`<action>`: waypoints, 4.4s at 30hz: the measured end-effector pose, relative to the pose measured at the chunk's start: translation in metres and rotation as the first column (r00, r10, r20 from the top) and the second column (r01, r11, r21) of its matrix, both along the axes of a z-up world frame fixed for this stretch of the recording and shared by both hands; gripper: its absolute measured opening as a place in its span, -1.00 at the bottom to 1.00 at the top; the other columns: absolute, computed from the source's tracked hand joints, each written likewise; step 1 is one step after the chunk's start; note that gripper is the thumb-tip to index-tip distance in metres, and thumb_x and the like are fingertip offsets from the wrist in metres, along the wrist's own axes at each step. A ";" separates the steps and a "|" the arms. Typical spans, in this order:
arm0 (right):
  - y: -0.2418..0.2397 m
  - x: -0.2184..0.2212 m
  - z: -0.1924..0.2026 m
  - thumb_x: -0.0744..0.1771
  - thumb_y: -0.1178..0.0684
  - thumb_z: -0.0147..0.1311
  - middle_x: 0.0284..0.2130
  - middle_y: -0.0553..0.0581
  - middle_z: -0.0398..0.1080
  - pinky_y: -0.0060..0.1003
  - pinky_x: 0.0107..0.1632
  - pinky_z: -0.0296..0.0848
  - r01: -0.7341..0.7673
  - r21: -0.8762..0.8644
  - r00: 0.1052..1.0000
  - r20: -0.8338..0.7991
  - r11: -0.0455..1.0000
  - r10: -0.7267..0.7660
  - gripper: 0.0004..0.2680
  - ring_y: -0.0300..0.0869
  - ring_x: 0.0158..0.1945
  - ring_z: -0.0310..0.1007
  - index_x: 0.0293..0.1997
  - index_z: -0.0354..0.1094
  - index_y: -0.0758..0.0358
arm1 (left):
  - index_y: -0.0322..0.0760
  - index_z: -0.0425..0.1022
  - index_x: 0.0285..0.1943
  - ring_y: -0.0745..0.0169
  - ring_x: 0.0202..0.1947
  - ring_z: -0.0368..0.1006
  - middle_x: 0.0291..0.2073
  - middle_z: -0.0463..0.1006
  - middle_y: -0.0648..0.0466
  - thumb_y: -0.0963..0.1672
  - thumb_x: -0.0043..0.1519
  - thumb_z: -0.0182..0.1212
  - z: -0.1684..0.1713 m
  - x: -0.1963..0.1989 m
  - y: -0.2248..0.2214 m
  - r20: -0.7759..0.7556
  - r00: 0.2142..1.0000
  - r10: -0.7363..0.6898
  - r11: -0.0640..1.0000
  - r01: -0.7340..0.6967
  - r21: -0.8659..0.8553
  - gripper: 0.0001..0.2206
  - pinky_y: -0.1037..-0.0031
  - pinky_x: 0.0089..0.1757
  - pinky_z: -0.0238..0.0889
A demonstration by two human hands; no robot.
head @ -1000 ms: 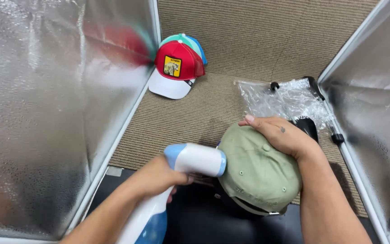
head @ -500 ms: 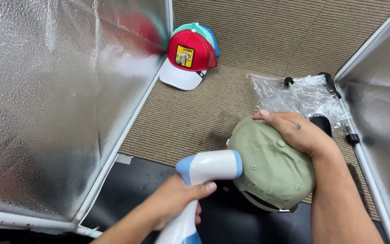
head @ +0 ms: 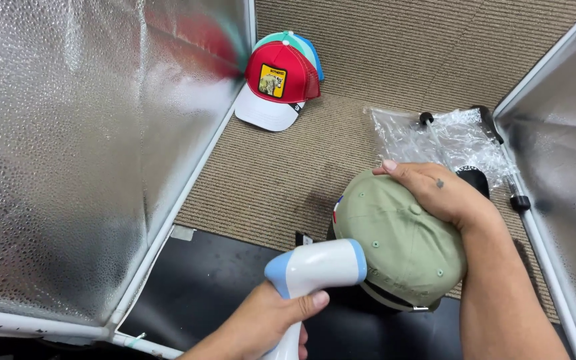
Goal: Using a handheld steamer and a brush to refresh and remove wrinkles from a baseball cap.
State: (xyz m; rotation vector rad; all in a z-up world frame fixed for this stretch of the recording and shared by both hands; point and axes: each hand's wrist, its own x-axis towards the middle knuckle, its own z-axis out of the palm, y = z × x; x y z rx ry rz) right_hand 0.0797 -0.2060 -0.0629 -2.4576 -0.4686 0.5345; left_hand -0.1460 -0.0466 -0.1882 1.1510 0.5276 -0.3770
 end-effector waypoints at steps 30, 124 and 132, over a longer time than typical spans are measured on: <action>-0.013 0.008 -0.008 0.40 -0.35 -0.34 0.15 0.20 0.50 0.08 0.47 0.10 -0.077 0.040 0.996 0.043 0.996 0.076 -0.54 0.14 0.39 0.25 0.15 0.55 0.00 | -0.33 0.52 0.08 -0.23 -0.11 0.63 -0.27 0.67 -0.17 0.10 0.02 0.26 0.156 0.115 0.054 -0.156 0.854 -0.496 -0.181 0.074 0.981 -0.44 -0.02 -0.11 0.50; -0.009 -0.021 0.007 0.37 -0.40 -0.35 0.14 0.37 0.45 0.15 0.42 0.16 -0.057 -0.036 0.994 0.093 0.998 0.060 -0.47 0.24 0.36 0.24 0.11 0.54 0.14 | -0.49 0.38 0.11 -0.41 -0.22 0.64 -0.32 0.66 -0.28 -0.06 0.17 0.14 0.145 0.045 0.019 -0.165 0.831 -0.532 -0.270 0.018 0.963 -0.58 -0.21 -0.24 0.49; -0.003 -0.016 0.008 0.38 -0.39 -0.31 0.18 0.38 0.43 0.11 0.45 0.13 -0.031 -0.067 0.996 0.081 0.997 0.036 -0.49 0.20 0.40 0.21 0.14 0.54 0.14 | -0.45 0.33 0.26 -0.34 0.21 0.47 0.12 0.57 -0.32 0.08 0.00 0.42 0.122 0.019 0.024 -0.084 0.978 -0.191 0.520 0.174 0.836 -0.26 0.00 0.12 0.39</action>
